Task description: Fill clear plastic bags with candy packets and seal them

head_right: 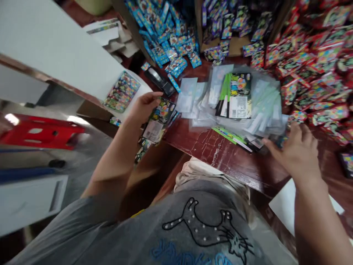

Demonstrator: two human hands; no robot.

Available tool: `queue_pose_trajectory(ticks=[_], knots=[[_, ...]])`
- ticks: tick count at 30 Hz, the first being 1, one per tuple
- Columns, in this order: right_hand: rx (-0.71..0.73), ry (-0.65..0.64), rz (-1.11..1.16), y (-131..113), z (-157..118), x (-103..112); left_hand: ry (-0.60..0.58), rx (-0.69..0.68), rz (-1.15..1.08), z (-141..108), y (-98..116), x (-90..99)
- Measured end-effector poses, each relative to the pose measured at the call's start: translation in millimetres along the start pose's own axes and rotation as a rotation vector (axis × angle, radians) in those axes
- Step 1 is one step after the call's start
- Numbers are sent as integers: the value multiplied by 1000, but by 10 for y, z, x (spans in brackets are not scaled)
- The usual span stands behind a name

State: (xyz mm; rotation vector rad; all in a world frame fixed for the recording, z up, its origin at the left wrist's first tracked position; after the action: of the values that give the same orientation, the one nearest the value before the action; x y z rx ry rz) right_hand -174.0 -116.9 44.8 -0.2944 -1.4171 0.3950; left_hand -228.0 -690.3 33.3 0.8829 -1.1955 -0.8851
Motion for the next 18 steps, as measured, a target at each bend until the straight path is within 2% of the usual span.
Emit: queue_pose_trajectory(ticks=[2,3,4,6,8,11,13,15,16,18], knots=[[-227,47,-108,399,5,-74,-33,-49,50,138,-63,8],[-323,57,-132,535,-9,-112,-17,-127,162,173,4,-7],[-365,30,-141,597,-6,-179,20,-212,286,183,114,-40],[-367,27,-128,603,40,-234,42,-310,308,149,354,-231],[-387,42,-84,618,80,-209,9,-438,301,18,748,-585],[-441,40,51,707,55,-106,-144,-574,216,-317,1395,-1345],[-445,48,147,776,10,-1,-244,-616,189,-528,1728,-1864],[-436,79,211,857,-23,117,-314,-637,184,-623,1922,-2305],[-435,96,232,907,-30,164,-323,-628,192,-590,1948,-2477],[-441,119,248,1015,-17,209,-276,-557,221,-332,1854,-2711]])
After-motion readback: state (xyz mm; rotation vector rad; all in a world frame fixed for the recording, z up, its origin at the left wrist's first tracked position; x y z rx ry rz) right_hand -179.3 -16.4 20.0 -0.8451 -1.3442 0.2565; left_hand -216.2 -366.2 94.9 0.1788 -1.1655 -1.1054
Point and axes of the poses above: each hand's wrist, its own z-axis towards the middle knuckle, its own x-axis out of the back of the hand, y = z × x, the point moved 10 cm from there along z, towards the middle knuckle, and after that the axes turned 6 degrees about -x, right-handed, at the moved point
